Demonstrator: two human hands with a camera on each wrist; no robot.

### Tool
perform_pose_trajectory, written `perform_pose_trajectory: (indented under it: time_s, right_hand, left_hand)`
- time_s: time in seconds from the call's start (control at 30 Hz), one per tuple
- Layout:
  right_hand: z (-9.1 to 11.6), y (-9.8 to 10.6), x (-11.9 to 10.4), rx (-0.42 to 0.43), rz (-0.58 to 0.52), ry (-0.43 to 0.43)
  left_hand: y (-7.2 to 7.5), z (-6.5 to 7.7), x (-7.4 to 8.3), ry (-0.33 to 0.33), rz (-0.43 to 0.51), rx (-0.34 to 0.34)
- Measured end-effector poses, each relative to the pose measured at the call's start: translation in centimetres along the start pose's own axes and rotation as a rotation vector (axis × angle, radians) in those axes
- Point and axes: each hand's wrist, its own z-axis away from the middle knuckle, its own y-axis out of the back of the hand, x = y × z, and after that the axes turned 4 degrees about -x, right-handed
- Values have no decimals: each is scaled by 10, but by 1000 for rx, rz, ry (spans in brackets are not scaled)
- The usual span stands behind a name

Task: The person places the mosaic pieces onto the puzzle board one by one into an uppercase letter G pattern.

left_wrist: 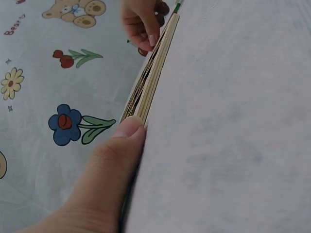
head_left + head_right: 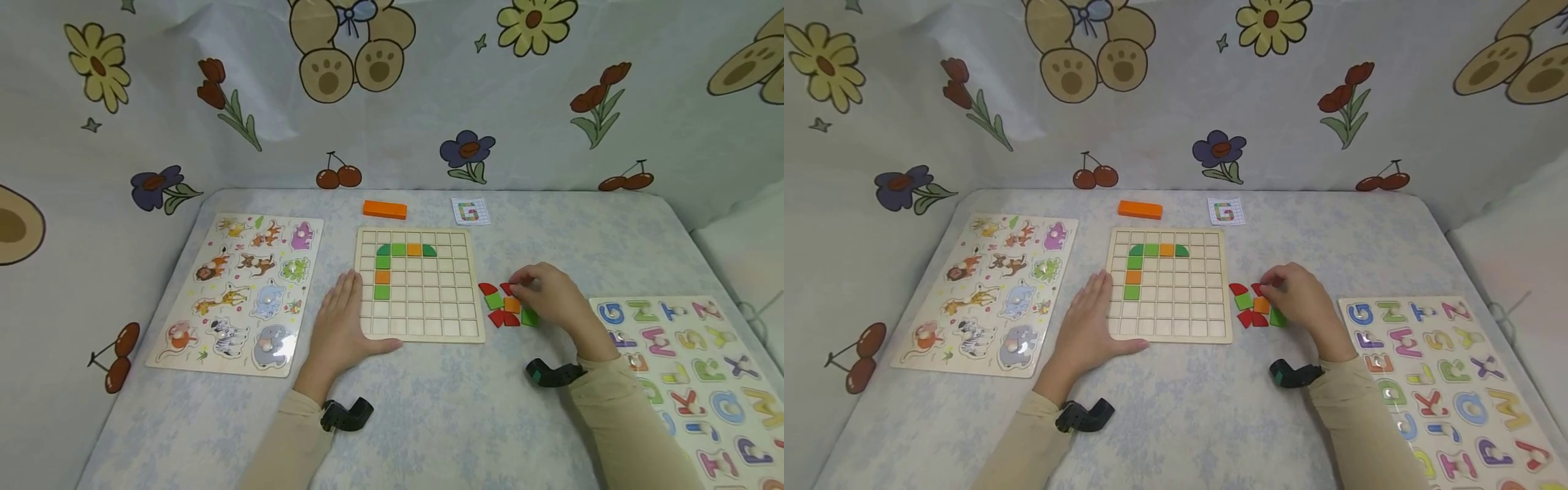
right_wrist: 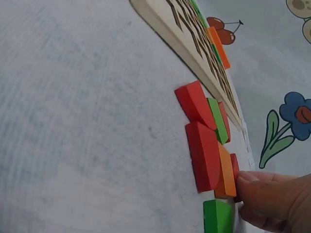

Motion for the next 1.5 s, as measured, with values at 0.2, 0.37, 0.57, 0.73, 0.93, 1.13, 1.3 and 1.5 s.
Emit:
perform_pose_trajectory:
  time_s: [0.2,0.37,0.57,0.73,0.93,1.13,1.3,1.5]
  right_hand:
    - [-4,0,2,-1,-10,64]
    - [-4,0,2,-15,28,-14]
    - [-4,1,0,-34,12,-31]
    - [-3,0,1,-41,3,31]
    - [-5,-1,0,-44,-32,9]
    - [-6,-4,-12,16,-87,9]
    - [-12,-18,-38,23,-124,85]
    - [-13,-40,-78,-52,-195,191]
  left_hand:
    - [0,0,1,1,6,-4]
    - [0,0,1,-2,9,1]
    - [1,0,1,0,5,1]
    - [0,0,0,-3,4,1]
    - [0,-1,-1,-3,-6,-1]
    - [0,-1,-1,-4,-14,2]
    - [1,-1,-1,-8,-10,-2]
    - [1,-1,0,-3,-5,-20]
